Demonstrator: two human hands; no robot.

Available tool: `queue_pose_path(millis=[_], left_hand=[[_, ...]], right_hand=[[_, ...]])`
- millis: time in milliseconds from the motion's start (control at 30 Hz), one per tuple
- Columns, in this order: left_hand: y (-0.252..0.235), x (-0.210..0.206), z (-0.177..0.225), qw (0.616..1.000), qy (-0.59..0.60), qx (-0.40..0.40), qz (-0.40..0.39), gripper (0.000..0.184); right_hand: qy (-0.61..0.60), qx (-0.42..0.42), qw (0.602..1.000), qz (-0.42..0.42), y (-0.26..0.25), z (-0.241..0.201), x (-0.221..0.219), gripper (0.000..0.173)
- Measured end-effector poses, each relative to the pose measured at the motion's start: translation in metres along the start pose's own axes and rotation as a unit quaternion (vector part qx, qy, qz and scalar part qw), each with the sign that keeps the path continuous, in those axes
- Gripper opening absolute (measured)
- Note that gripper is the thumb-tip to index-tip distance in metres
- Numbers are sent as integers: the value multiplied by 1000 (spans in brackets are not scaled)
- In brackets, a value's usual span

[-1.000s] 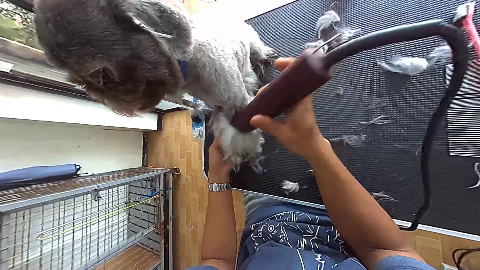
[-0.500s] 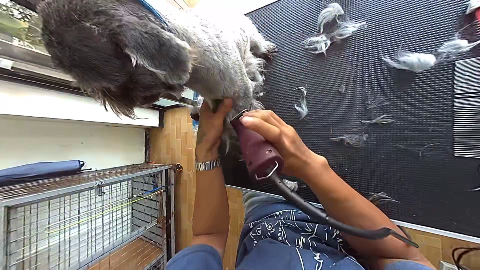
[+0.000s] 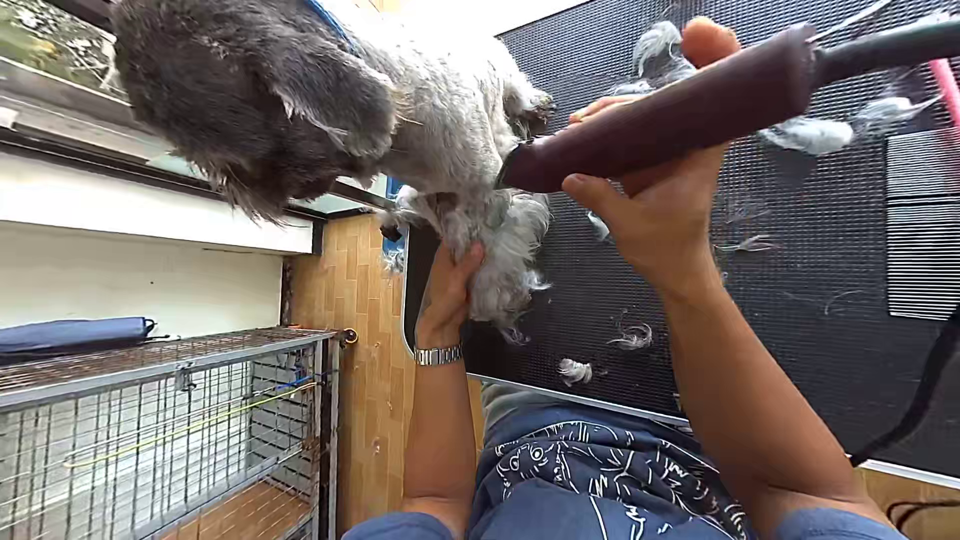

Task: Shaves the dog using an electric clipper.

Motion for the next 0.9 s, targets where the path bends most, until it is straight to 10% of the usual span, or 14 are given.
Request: queue_pose_path(millis=[300, 667, 900], left_hand=[[13, 25, -13, 991, 98, -13, -94, 50], [7, 30, -14, 983, 101, -10, -152, 40], [13, 33, -9, 996, 43, -35, -68, 43]], right_hand=[[3, -129, 986, -109, 29, 19, -20, 85], [-72, -19, 995, 70, 47, 11, -10, 85], [-20, -183, 982, 30, 72, 16, -21, 75]])
Point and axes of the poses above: each hand's wrist, its own y-axis away from the middle knuckle, its own x-axis out of the back of the hand, z = x × y, the point moved 6 cm from there along -y, towards the middle knuckle, and after that the axes turned 15 degrees about z, right-handed, at the moved point
